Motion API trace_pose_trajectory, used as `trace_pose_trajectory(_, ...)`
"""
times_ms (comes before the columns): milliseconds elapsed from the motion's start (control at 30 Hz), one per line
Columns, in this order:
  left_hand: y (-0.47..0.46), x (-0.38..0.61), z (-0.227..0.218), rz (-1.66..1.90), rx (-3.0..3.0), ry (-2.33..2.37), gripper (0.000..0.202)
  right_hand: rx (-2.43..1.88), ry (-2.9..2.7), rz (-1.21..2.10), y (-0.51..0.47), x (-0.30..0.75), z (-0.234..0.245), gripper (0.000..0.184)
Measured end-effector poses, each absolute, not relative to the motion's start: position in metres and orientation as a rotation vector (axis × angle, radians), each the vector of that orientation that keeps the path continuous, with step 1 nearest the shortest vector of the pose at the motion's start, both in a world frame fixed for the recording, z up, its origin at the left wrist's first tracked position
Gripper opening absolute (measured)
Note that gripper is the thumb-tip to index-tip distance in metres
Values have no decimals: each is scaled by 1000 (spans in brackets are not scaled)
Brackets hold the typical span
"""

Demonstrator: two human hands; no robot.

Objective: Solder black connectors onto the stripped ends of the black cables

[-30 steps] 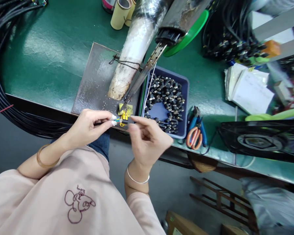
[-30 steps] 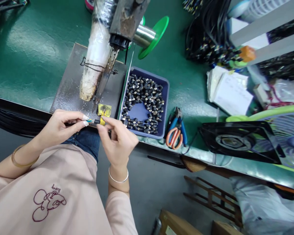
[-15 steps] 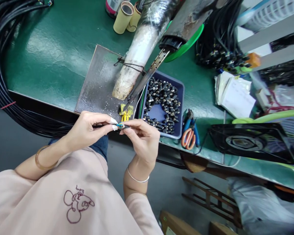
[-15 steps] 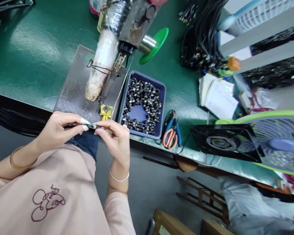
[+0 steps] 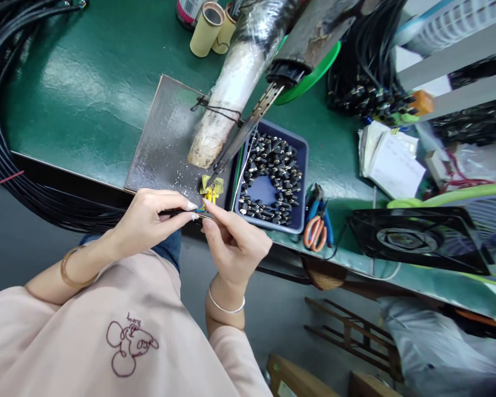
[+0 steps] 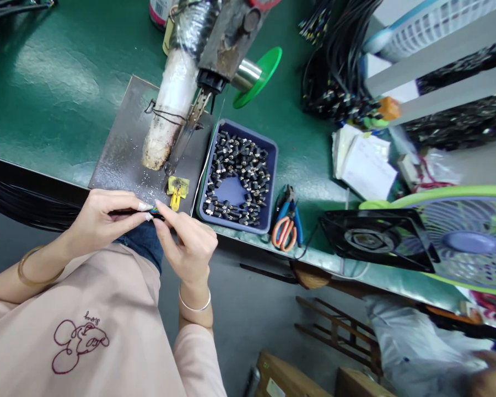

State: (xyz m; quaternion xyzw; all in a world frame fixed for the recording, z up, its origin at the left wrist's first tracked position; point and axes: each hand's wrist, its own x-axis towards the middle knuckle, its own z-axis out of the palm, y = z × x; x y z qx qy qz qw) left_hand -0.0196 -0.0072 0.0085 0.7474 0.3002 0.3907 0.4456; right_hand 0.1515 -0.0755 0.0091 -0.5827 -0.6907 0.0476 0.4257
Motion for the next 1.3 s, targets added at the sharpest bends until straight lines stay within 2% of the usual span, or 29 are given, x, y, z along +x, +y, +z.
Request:
trace_pose_trajectory(133, -7, -20, 6, 933, 1878, 744, 13, -1484, -1778, 181, -75, 153, 10, 22)
trace_pose_trajectory(267, -7, -19, 8, 929, 1822, 804, 11, -1473, -1633, 98, -77, 154, 6, 25)
trace_pose_trajectory(433, -7, -18, 10, 930, 1778, 836, 11, -1377, -1723, 83, -77, 155, 5, 20)
trace_pose_trajectory(567, -8, -18, 8, 939, 1787, 846, 11, -1400, -1612, 192, -77, 155, 6, 13)
trace_pose_trajectory(700, -6, -18, 9, 973, 1837, 801, 9, -1541, -1348, 347, -72, 156, 6, 17)
trace_pose_trajectory(800, -5, -18, 9, 957, 1863, 810, 10, -1557, -1364, 580, -66, 155, 6, 20)
trace_pose_trajectory(867, -5, -18, 9, 964, 1873, 826, 10, -1540, -1383, 618, -63, 154, 6, 21)
trace_pose_trajectory(1100, -7, -14, 6, 1033, 1912, 844, 12, -1537, -1644, 76, -68, 149, 3, 10)
trace_pose_trajectory(1200, -8, -14, 5, 1026, 1920, 839, 12, -1507, -1677, 12, -69, 153, 2, 10)
trace_pose_trajectory(1300, -8, -15, 5, 1017, 1906, 847, 12, -1435, -1456, 55, -68, 156, 5, 16)
